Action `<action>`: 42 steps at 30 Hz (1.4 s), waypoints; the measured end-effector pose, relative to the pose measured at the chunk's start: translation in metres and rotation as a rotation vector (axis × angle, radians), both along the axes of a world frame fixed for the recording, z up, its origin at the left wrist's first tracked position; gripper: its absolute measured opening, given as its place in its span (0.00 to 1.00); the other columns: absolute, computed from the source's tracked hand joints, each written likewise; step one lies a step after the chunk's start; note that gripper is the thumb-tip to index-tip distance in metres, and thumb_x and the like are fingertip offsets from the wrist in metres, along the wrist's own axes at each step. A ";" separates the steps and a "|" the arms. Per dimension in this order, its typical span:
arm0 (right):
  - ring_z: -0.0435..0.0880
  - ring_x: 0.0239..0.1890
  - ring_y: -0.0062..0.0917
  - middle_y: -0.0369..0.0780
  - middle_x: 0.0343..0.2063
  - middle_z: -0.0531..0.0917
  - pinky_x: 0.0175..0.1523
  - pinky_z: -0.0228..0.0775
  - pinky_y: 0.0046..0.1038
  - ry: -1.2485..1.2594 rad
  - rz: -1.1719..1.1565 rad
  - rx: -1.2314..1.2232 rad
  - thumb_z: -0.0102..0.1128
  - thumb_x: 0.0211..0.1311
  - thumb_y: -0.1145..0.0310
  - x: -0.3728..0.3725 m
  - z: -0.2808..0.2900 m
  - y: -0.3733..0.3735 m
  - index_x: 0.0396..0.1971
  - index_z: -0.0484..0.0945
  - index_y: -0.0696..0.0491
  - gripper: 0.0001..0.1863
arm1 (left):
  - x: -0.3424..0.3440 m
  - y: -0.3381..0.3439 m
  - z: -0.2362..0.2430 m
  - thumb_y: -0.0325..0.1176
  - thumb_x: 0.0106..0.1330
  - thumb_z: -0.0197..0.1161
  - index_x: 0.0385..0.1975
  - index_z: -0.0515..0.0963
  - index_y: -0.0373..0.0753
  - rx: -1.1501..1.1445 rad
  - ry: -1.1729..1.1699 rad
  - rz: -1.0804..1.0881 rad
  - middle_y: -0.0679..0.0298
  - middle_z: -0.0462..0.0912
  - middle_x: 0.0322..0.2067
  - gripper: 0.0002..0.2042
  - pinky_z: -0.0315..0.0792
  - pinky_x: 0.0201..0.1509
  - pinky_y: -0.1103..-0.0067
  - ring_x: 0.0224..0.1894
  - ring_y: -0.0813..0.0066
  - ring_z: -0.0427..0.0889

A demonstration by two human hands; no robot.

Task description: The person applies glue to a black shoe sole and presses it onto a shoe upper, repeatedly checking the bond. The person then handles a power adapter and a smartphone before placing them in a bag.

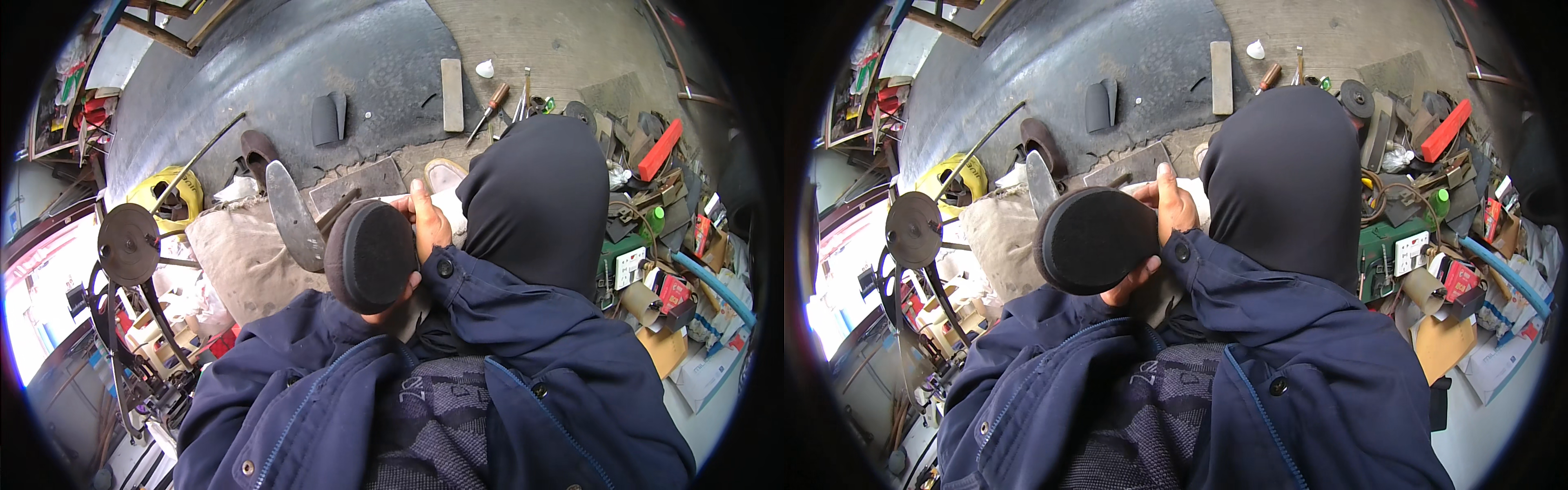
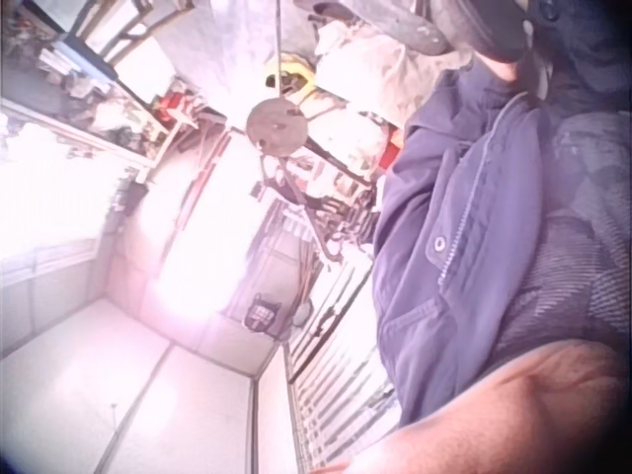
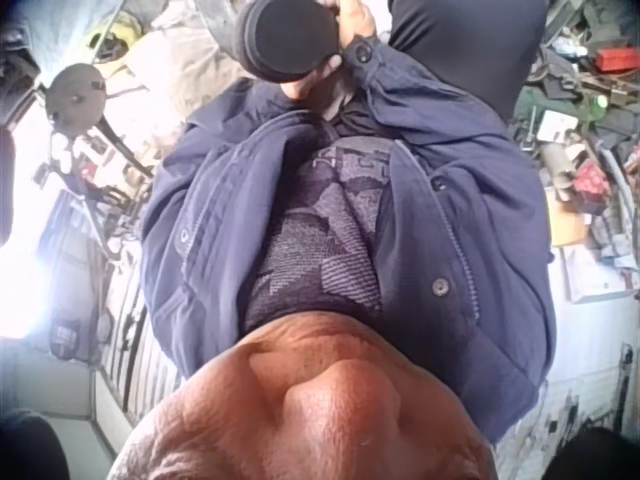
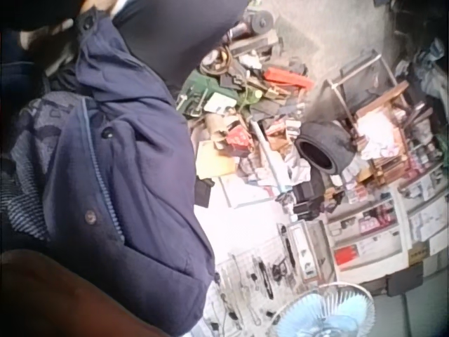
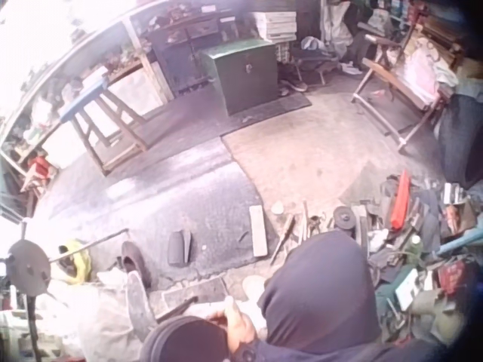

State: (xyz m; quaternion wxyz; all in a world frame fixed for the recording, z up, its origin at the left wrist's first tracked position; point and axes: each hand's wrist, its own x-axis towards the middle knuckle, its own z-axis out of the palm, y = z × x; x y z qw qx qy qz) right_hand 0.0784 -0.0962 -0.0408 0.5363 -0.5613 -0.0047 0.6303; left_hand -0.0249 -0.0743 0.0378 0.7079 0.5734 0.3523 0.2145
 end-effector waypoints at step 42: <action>0.78 0.31 0.22 0.38 0.28 0.83 0.43 0.70 0.25 -0.265 -0.027 0.110 0.34 0.77 0.45 0.004 0.006 0.007 0.32 0.80 0.60 0.34 | -0.008 0.007 -0.032 0.25 0.49 0.64 0.71 0.59 0.34 -0.546 -0.325 0.112 0.63 0.70 0.63 0.42 0.65 0.63 0.79 0.61 0.74 0.70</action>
